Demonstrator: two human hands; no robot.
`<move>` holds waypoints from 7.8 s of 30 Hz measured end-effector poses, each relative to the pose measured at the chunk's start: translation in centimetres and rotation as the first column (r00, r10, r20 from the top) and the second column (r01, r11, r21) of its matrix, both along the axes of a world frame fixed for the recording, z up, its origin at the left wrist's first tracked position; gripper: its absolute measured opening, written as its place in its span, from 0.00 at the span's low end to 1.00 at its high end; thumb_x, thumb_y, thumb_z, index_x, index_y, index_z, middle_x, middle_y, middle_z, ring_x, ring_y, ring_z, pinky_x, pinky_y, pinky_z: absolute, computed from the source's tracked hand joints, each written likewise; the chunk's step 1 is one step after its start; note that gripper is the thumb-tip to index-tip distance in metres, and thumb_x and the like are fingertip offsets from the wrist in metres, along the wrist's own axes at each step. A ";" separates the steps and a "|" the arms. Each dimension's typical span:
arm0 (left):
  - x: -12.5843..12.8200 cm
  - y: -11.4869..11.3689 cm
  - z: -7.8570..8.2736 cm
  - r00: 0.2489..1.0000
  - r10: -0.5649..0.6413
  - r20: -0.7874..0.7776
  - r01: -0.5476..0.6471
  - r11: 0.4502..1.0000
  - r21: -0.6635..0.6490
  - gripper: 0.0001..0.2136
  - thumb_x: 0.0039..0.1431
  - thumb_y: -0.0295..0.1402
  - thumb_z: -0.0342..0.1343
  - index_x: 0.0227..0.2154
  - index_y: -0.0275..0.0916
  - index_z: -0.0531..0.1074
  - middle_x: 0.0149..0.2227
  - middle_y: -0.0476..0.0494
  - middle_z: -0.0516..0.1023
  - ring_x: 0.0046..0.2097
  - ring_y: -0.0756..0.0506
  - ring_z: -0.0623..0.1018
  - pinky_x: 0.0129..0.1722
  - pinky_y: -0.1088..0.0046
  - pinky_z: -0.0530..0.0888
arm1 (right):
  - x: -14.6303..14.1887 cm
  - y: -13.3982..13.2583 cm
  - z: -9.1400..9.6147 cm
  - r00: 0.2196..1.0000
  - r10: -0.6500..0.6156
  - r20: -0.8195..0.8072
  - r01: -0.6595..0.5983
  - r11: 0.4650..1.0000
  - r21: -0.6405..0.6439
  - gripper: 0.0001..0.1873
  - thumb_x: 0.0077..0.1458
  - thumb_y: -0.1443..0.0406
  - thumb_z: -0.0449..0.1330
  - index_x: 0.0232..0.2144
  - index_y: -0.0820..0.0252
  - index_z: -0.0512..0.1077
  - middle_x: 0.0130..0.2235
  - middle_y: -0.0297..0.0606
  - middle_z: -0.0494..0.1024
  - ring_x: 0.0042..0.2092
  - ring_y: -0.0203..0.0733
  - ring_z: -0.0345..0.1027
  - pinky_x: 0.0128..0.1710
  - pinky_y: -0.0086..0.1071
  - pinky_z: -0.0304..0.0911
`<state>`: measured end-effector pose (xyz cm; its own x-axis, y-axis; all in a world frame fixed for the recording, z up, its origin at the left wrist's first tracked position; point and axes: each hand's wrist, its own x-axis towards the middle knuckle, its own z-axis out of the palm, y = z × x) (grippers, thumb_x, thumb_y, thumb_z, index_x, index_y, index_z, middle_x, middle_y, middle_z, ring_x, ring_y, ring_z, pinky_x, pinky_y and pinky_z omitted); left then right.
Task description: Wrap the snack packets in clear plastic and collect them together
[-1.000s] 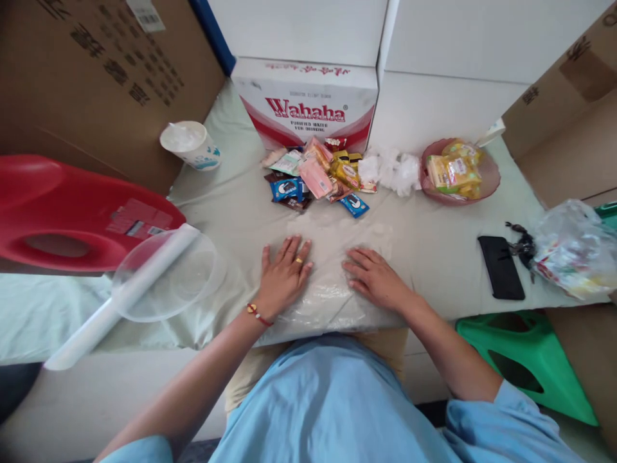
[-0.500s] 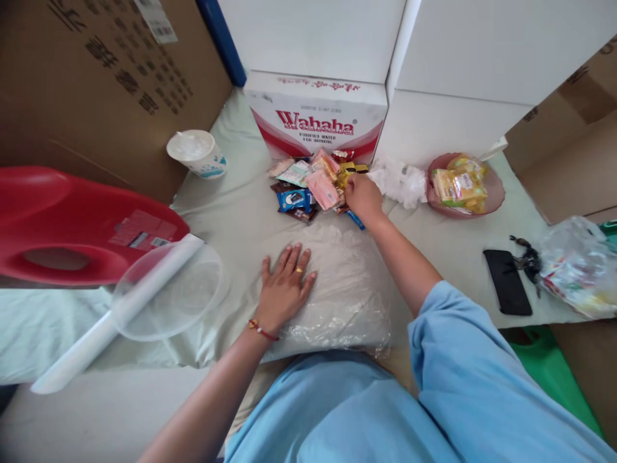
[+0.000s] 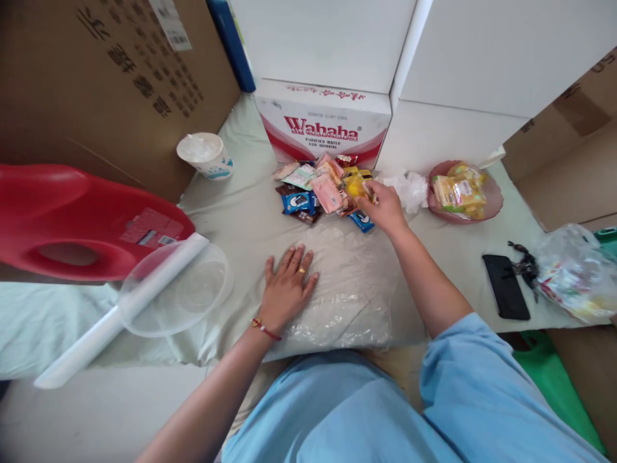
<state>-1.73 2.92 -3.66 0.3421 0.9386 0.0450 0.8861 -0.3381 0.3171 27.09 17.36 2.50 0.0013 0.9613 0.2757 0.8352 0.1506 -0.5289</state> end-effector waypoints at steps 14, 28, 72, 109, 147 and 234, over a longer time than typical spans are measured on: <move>0.2 0.0 0.1 1.000 0.008 -0.010 -0.008 1.000 0.015 0.27 0.75 0.46 0.41 0.71 0.45 0.61 0.75 0.39 0.58 0.76 0.37 0.57 0.74 0.37 0.43 | -2.5 -16.9 -4.1 0.899 0.437 -0.004 -0.433 0.888 -0.154 0.43 0.58 0.55 0.70 0.72 0.48 0.59 0.64 0.51 0.69 0.65 0.62 0.61 0.64 0.63 0.62; 0.3 0.1 -0.2 0.999 0.021 -0.026 -0.021 1.000 0.013 0.27 0.75 0.46 0.41 0.72 0.45 0.61 0.75 0.39 0.58 0.76 0.37 0.57 0.74 0.37 0.44 | -3.6 -18.5 -5.2 0.926 0.375 -0.042 -0.375 0.927 0.000 0.18 0.68 0.61 0.58 0.58 0.48 0.74 0.54 0.46 0.75 0.61 0.56 0.64 0.62 0.57 0.65; -3.8 -1.3 0.2 0.960 -0.068 0.271 0.058 0.997 0.044 0.27 0.71 0.39 0.47 0.71 0.43 0.60 0.76 0.36 0.57 0.76 0.36 0.56 0.74 0.42 0.52 | -1.4 -23.7 -3.2 0.892 0.451 -0.034 -0.450 0.892 0.044 0.27 0.66 0.56 0.63 0.64 0.52 0.68 0.59 0.51 0.73 0.61 0.56 0.67 0.60 0.54 0.68; 3.5 -3.6 3.7 0.954 -0.249 0.165 0.210 0.952 0.221 0.15 0.70 0.28 0.49 0.52 0.46 0.77 0.51 0.42 0.84 0.50 0.40 0.78 0.45 0.58 0.68 | -3.9 -6.0 -3.8 0.929 0.158 0.335 -0.061 0.958 -0.281 0.26 0.60 0.52 0.68 0.53 0.63 0.76 0.46 0.54 0.80 0.51 0.60 0.70 0.49 0.46 0.66; 0.3 1.1 1.8 0.862 0.347 0.370 -0.243 0.923 -0.298 0.12 0.61 0.37 0.56 0.43 0.39 0.81 0.42 0.39 0.83 0.45 0.38 0.81 0.50 0.60 0.77 | -6.0 -18.4 -3.3 0.763 0.645 0.048 -0.634 0.761 -0.136 0.18 0.66 0.69 0.57 0.55 0.56 0.79 0.67 0.48 0.70 0.64 0.53 0.67 0.62 0.52 0.66; 3.3 -4.2 -1.4 0.841 -0.010 0.541 -0.052 0.994 0.098 0.08 0.63 0.24 0.50 0.39 0.41 0.72 0.41 0.41 0.79 0.47 0.40 0.77 0.50 0.58 0.75 | 5.8 -14.0 -1.9 0.928 -0.304 -0.216 0.322 0.945 0.052 0.22 0.69 0.56 0.57 0.61 0.55 0.67 0.58 0.48 0.77 0.57 0.49 0.74 0.53 0.42 0.69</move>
<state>1.54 -1.27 -5.06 0.2147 0.9245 0.3149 0.5916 -0.3797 0.7113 32.84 3.40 0.63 0.3629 0.8756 0.3187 0.7236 -0.0493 -0.6885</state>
